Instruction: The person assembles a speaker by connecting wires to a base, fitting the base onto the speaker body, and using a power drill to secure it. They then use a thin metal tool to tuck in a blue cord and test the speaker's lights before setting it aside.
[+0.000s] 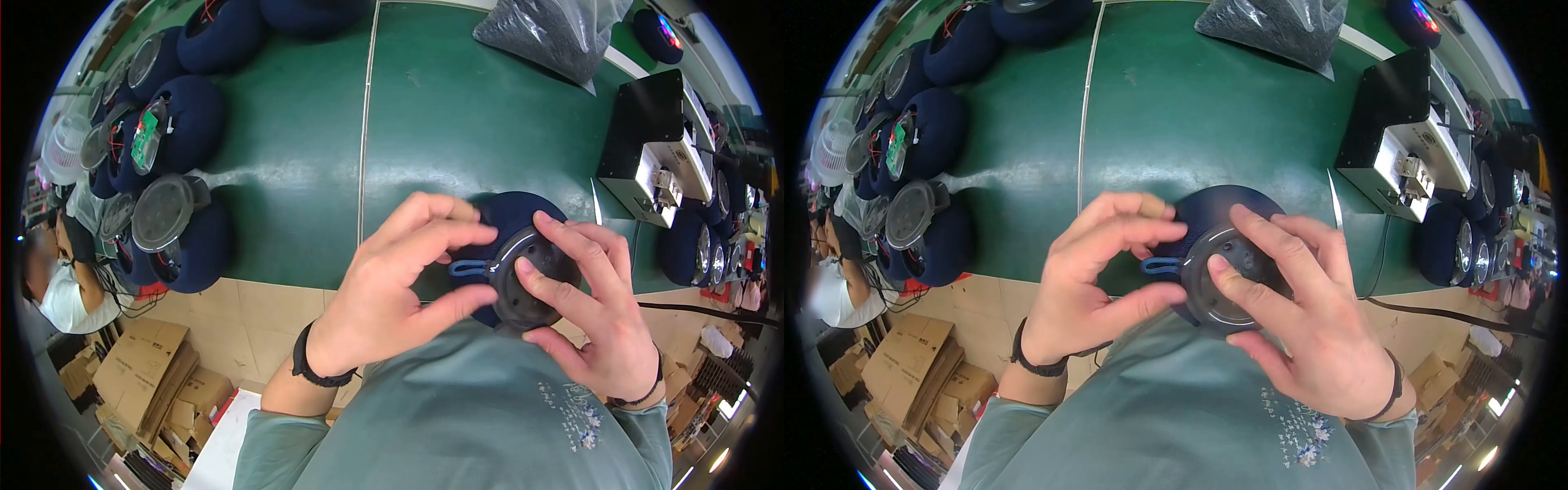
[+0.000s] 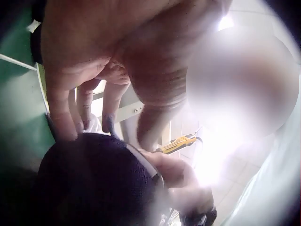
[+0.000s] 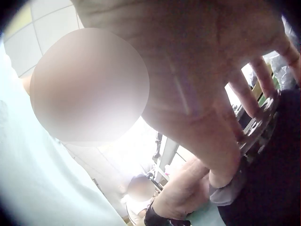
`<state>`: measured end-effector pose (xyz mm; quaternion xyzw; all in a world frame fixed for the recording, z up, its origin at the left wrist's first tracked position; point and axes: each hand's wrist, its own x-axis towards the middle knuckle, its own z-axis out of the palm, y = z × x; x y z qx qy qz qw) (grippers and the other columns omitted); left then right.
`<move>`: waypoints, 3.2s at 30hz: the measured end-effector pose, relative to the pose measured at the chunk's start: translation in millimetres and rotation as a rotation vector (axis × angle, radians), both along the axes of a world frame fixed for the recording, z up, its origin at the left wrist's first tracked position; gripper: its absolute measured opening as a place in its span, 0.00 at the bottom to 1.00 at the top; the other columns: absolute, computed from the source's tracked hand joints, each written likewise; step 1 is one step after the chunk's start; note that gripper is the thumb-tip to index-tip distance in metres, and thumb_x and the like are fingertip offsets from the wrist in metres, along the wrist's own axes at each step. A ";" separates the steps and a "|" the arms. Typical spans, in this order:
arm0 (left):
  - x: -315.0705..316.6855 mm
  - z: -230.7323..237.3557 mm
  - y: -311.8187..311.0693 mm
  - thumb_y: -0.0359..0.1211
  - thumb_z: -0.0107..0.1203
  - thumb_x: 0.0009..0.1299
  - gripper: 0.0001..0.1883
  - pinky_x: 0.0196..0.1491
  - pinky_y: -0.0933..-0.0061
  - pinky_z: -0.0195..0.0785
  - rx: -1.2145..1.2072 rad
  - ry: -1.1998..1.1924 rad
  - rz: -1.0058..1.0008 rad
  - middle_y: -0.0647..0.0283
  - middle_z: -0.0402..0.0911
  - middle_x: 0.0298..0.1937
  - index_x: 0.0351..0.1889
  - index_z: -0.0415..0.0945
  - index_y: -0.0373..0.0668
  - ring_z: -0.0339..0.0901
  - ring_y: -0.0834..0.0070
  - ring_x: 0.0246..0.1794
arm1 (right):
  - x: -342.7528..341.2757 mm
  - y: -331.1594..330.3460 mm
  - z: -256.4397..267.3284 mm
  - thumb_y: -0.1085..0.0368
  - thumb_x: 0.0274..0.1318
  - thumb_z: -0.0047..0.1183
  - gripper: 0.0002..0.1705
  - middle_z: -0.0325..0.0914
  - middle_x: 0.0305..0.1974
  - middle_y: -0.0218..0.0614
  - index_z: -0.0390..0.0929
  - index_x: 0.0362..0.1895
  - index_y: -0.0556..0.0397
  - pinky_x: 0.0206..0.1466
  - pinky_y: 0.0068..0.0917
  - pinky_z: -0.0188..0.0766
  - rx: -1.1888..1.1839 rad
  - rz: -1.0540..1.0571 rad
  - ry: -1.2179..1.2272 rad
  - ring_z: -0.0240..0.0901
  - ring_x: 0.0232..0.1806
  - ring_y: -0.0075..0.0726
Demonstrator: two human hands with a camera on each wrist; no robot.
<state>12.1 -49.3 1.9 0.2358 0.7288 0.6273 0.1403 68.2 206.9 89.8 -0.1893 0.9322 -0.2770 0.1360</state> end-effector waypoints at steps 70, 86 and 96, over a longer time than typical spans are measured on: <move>-0.5 -39.3 87.7 0.46 0.93 0.42 0.55 0.75 0.42 0.73 0.072 0.180 -0.185 0.37 0.69 0.79 0.71 0.78 0.49 0.69 0.41 0.81 | -24.8 146.9 13.9 0.52 0.89 0.48 0.27 0.67 0.28 0.27 0.69 0.74 0.61 0.31 0.30 0.69 -1.066 -0.343 0.713 0.63 0.22 0.23; -1.8 -39.3 88.0 0.46 0.93 0.42 0.56 0.74 0.41 0.75 0.068 0.186 -0.188 0.36 0.72 0.76 0.72 0.77 0.49 0.71 0.39 0.80 | -53.9 151.0 -12.7 0.67 0.82 0.60 0.10 0.70 0.20 0.29 0.77 0.58 0.59 0.22 0.29 0.69 -1.061 -0.490 0.786 0.64 0.16 0.23; -2.2 -33.1 89.5 0.42 0.92 0.43 0.54 0.73 0.42 0.76 0.084 0.153 -0.188 0.38 0.68 0.78 0.72 0.78 0.51 0.73 0.40 0.77 | -56.9 139.8 1.7 0.64 0.83 0.59 0.10 0.71 0.22 0.27 0.80 0.59 0.56 0.26 0.27 0.70 -0.984 -0.592 0.610 0.67 0.18 0.24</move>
